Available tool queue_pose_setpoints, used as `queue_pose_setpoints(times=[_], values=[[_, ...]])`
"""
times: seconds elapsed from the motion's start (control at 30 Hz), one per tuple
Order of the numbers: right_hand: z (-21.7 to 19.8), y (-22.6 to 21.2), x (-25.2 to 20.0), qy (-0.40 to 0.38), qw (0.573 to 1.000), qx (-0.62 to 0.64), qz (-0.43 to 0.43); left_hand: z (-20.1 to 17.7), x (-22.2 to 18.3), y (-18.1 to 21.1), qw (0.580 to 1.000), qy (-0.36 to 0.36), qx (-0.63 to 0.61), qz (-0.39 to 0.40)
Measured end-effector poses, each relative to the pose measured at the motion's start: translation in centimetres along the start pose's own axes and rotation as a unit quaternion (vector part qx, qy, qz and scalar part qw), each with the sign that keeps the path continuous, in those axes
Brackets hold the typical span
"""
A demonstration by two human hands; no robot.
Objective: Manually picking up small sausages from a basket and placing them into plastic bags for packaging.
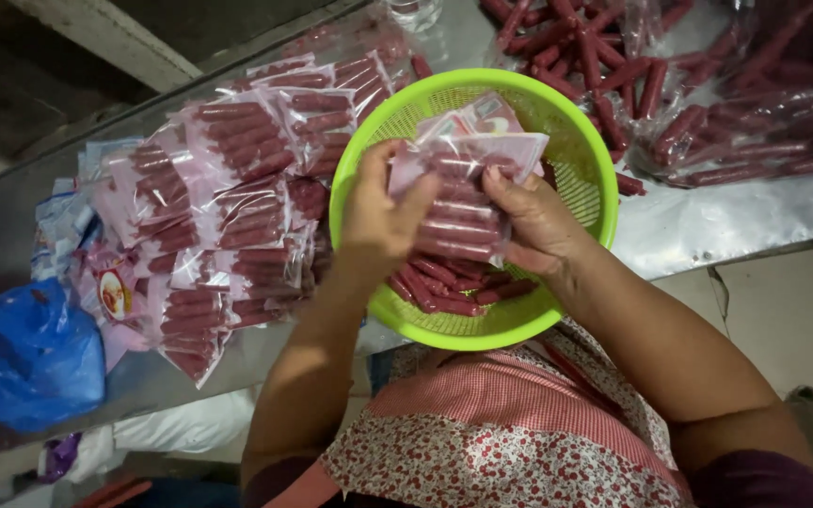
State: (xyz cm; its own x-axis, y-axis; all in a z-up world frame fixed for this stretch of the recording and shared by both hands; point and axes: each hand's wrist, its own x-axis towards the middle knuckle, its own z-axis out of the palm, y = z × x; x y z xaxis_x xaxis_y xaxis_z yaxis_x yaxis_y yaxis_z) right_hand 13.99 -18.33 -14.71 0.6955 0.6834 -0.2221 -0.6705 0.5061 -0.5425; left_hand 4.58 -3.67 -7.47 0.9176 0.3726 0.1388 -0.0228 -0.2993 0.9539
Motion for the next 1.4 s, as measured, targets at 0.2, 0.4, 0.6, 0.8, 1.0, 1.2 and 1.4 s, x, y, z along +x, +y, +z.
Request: queue_pose_setpoints(times=[0.2, 0.4, 0.6, 0.8, 1.0, 1.2, 1.4], values=[[2.0, -1.6, -0.8, -0.068, 0.996, -0.053, 0.022, 0.7, 0.0, 2.1, 0.996, 0.033, -0.042, 0.076], [-1.0, -1.1, 1.8, -0.099, 0.984, -0.096, -0.116, -7.5, 1.3, -0.4, 0.993, 0.081, -0.027, -0.087], [-0.7, 0.3, 2.7, -0.098, 0.985, -0.113, -0.091, -16.7, 4.1, 0.0, 0.917, 0.246, 0.285, 0.136], [-0.7, 0.1, 2.5, -0.096, 0.982, -0.145, -0.079, -20.0, 8.1, -3.5, 0.938, 0.201, 0.211, 0.189], [-3.2, -1.5, 2.7, -0.090, 0.975, -0.186, -0.078, -21.4, 11.4, -12.1, 0.855, 0.136, 0.496, 0.068], [-14.5, -1.2, 2.9, -0.086, 0.970, -0.216, -0.073, -16.5, 10.4, -8.1, 0.793, 0.178, 0.582, -0.019], [-15.8, 0.3, 2.0, -0.081, 0.966, -0.236, -0.065, -9.1, 7.6, -2.5, 0.918, 0.155, 0.352, -0.098]])
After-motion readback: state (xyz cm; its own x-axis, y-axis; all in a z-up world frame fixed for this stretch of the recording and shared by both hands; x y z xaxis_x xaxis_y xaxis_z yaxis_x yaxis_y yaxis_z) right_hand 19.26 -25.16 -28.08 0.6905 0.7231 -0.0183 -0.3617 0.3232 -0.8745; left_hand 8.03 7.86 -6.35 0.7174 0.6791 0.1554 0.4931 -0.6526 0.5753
